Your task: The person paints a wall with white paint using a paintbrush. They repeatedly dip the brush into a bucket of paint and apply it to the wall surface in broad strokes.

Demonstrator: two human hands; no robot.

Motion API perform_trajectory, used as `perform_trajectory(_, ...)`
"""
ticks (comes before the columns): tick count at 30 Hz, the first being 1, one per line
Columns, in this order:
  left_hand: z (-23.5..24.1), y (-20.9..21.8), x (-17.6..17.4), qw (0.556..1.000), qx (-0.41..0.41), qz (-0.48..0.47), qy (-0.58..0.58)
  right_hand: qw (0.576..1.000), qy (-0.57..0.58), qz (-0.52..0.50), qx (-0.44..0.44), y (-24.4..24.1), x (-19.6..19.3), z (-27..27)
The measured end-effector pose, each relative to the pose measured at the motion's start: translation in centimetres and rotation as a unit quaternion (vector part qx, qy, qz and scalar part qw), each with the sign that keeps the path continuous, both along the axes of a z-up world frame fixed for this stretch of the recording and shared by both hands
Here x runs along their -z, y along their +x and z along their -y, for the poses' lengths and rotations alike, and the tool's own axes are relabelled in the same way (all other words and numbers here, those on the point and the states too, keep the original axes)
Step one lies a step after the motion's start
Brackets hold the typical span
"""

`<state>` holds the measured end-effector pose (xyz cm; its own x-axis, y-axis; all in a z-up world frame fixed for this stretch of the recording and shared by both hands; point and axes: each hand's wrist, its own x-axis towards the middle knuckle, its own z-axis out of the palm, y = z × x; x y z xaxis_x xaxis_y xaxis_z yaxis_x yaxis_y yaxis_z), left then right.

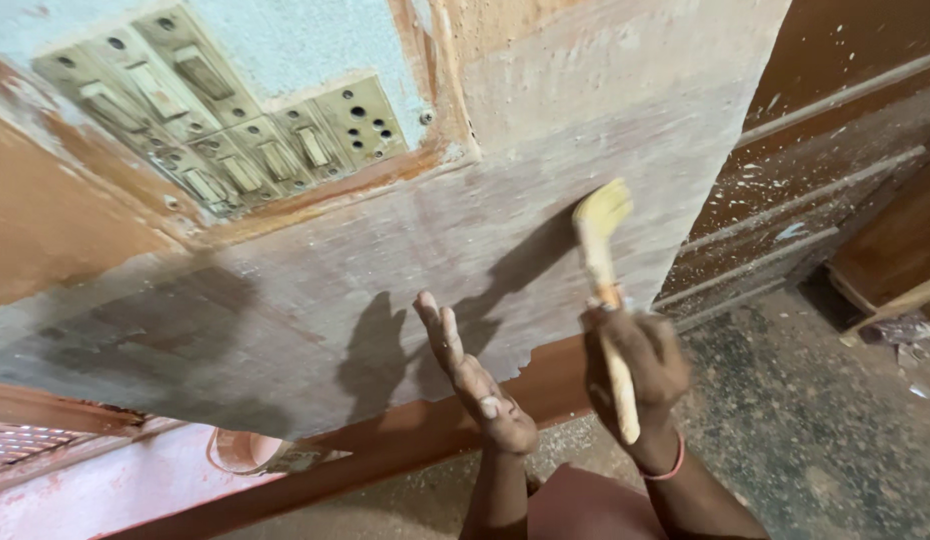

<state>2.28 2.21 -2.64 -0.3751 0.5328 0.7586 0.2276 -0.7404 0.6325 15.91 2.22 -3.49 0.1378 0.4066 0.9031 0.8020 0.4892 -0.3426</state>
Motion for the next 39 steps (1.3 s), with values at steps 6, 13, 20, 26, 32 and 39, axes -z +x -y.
perform_trajectory(6, 0.0, -0.2, 0.0, 1.0, -0.004, 0.003, 0.019, 0.987, 0.017, -0.045, -0.155, -1.7, -0.6, 2.4)
perform_trajectory(13, 0.0, 0.0, 0.1, 0.998, 0.005, -0.007, 0.059, 0.899, -0.053, -0.314, -0.302, 2.8, 2.0, -0.9)
perform_trajectory(20, 0.4, -0.3, 0.5, 0.998, -0.003, -0.02, 0.052, 0.95, 0.06, -0.281, -0.122, 9.8, 4.7, -3.0)
perform_trajectory(26, 0.7, -0.6, 0.6, 0.999, -0.016, -0.02, 0.037, 0.968, 0.182, -0.17, 0.023, 10.8, 5.6, -2.4)
perform_trajectory(32, 1.1, -0.5, 0.7, 0.999, -0.014, -0.015, 0.033, 0.997, 0.032, 0.002, 0.073, 3.4, 5.1, -2.1)
perform_trajectory(39, 1.3, -0.4, 0.9, 0.999, -0.02, -0.012, 0.026, 0.984, -0.032, -0.036, -0.17, -1.0, 3.9, 2.7)
